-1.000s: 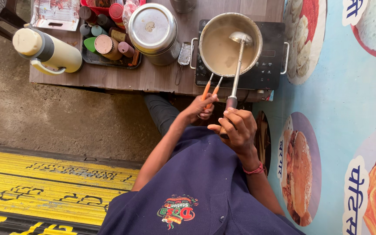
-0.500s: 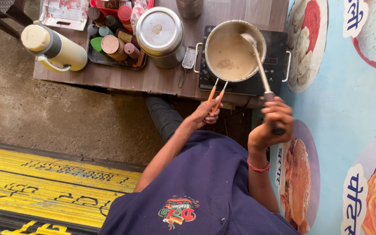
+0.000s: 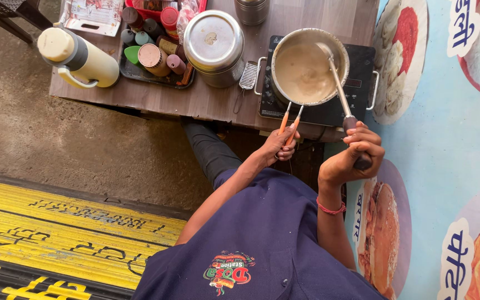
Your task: The person stirs a light-colored liquid in a pot on an induction cooktop using a ladle. They briefly open a metal container, scoop a small amount of powder, add it to the pot, and continue stirring.
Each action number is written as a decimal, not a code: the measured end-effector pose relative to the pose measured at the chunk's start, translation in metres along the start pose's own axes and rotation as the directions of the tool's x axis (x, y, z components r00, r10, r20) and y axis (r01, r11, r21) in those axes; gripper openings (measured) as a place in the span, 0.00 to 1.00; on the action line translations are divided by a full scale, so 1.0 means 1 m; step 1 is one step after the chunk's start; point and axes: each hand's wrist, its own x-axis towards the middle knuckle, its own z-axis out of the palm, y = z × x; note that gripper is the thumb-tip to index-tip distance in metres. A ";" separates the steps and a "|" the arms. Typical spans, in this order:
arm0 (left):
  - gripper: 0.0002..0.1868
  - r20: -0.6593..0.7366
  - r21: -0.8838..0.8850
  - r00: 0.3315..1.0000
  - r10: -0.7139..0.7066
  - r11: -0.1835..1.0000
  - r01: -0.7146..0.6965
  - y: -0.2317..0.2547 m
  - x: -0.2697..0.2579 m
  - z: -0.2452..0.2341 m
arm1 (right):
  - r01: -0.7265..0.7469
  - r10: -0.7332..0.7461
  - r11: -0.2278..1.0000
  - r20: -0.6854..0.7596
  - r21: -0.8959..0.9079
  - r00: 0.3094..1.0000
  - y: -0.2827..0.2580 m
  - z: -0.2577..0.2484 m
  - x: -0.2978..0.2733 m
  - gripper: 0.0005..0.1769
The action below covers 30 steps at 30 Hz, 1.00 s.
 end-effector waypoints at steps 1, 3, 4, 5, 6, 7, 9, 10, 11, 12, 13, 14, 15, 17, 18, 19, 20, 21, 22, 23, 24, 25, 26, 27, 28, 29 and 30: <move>0.22 -0.001 -0.004 1.000 0.006 1.000 -0.006 0.001 0.001 -0.001 | -0.002 0.002 1.000 0.017 0.020 1.000 0.000 0.002 0.000 0.18; 0.22 0.006 -0.018 1.000 -0.008 1.000 0.008 0.001 0.001 -0.002 | -0.006 0.003 0.998 0.050 0.063 0.999 0.001 0.007 -0.001 0.17; 0.23 0.010 -0.025 1.000 -0.014 1.000 0.015 0.002 0.001 -0.003 | -0.006 -0.002 0.995 0.074 0.103 0.997 0.001 0.009 -0.001 0.17; 0.22 0.002 -0.014 1.000 -0.020 1.000 0.020 0.001 0.001 -0.004 | -0.006 -0.008 0.990 0.098 0.139 0.995 0.000 0.010 0.000 0.17; 0.22 -0.006 -0.003 1.000 -0.025 1.000 0.025 0.000 0.000 -0.005 | -0.007 -0.014 0.984 0.122 0.175 0.992 0.000 0.011 0.000 0.16; 0.22 -0.013 0.010 0.999 -0.029 1.000 0.030 0.000 0.000 -0.007 | -0.021 -0.006 0.979 0.133 0.201 0.991 0.000 0.012 0.001 0.17; 0.23 -0.018 -0.002 1.000 -0.023 1.000 0.023 -0.001 -0.001 -0.010 | -0.050 0.011 0.967 0.157 0.249 0.988 -0.002 0.013 0.004 0.19; 0.23 -0.022 -0.008 1.000 -0.021 1.000 0.021 -0.002 -0.001 -0.012 | -0.074 0.031 0.965 0.173 0.250 0.984 -0.003 0.013 0.006 0.19; 0.23 -0.012 -0.014 1.000 -0.023 1.000 0.023 -0.003 -0.001 -0.014 | -0.099 0.052 0.963 0.190 0.249 0.980 -0.006 0.012 0.008 0.20; 0.23 -0.003 -0.021 1.000 -0.025 0.999 0.025 -0.004 -0.001 -0.014 | -0.125 0.073 0.961 0.207 0.248 0.976 -0.009 0.011 0.010 0.20; 0.23 0.007 -0.026 1.000 -0.024 0.999 0.025 -0.004 0.000 -0.015 | -0.121 0.063 0.958 0.222 0.258 0.973 -0.012 0.011 0.013 0.20; 0.23 0.008 -0.025 1.000 -0.025 0.999 0.026 -0.004 0.000 -0.015 | -0.118 0.052 0.956 0.238 0.269 0.970 -0.016 0.011 0.016 0.20; 0.23 0.008 -0.023 1.000 -0.027 0.999 0.027 -0.003 0.000 -0.015 | -0.114 0.042 0.953 0.252 0.280 0.967 -0.021 0.011 0.018 0.19; 0.23 0.005 -0.024 0.999 -0.035 0.999 0.035 -0.002 -0.002 -0.014 | -0.150 0.055 0.946 0.314 0.286 0.948 -0.032 0.007 0.023 0.18; 0.23 0.001 -0.028 0.999 -0.042 0.999 0.042 -0.002 -0.003 -0.014 | -0.167 0.061 0.943 0.344 0.288 0.937 -0.038 0.004 0.025 0.18; 0.23 -0.004 -0.031 0.999 -0.048 0.998 0.048 -0.001 -0.004 -0.013 | -0.168 0.059 0.944 0.355 0.284 0.933 -0.043 0.002 0.027 0.17; 0.23 0.002 -0.032 0.999 -0.054 0.998 0.054 0.000 -0.005 -0.012 | -0.168 0.056 0.945 0.366 0.281 0.929 -0.047 -0.001 0.029 0.17; 0.23 0.007 -0.036 0.998 -0.058 0.998 0.058 0.000 -0.005 -0.012 | -0.170 0.055 0.945 0.379 0.278 0.924 -0.051 -0.003 0.031 0.17; 0.23 0.011 -0.040 0.998 -0.062 0.997 0.062 0.000 -0.006 -0.011 | -0.173 0.058 0.942 0.368 0.287 0.928 -0.054 -0.006 0.031 0.16; 0.23 0.002 -0.039 0.998 -0.057 0.998 0.057 0.000 -0.006 -0.010 | -0.178 0.062 0.938 0.359 0.298 0.931 -0.056 -0.008 0.033 0.15; 0.23 -0.007 -0.038 0.999 -0.051 0.998 0.051 0.000 -0.006 -0.010 | -0.182 0.066 0.933 0.350 0.309 0.934 -0.058 -0.011 0.034 0.15; 0.23 -0.017 -0.038 0.999 -0.046 0.998 0.045 0.000 -0.006 -0.010 | -0.192 0.081 0.934 0.343 0.303 0.936 -0.061 -0.014 0.035 0.15; 0.23 -0.020 -0.034 0.999 -0.049 0.998 0.049 0.000 -0.006 -0.010 | -0.202 0.096 0.933 0.336 0.297 0.937 -0.063 -0.018 0.037 0.14; 0.23 -0.023 -0.031 0.998 -0.053 0.998 0.052 -0.001 -0.006 -0.010 | -0.213 0.111 0.933 0.331 0.289 0.937 -0.066 -0.022 0.038 0.14; 0.23 -0.026 -0.029 0.998 -0.056 0.998 0.056 -0.002 -0.006 -0.010 | -0.221 0.123 0.939 0.344 0.264 0.931 -0.070 -0.027 0.040 0.14; 0.24 -0.025 -0.028 0.999 -0.048 0.998 0.047 -0.002 -0.006 -0.010 | -0.227 0.132 0.944 0.355 0.241 0.925 -0.073 -0.032 0.042 0.14; 0.24 -0.023 -0.026 0.999 -0.040 0.999 0.039 -0.003 -0.005 -0.010 | -0.232 0.141 0.948 0.367 0.217 0.920 -0.076 -0.036 0.043 0.15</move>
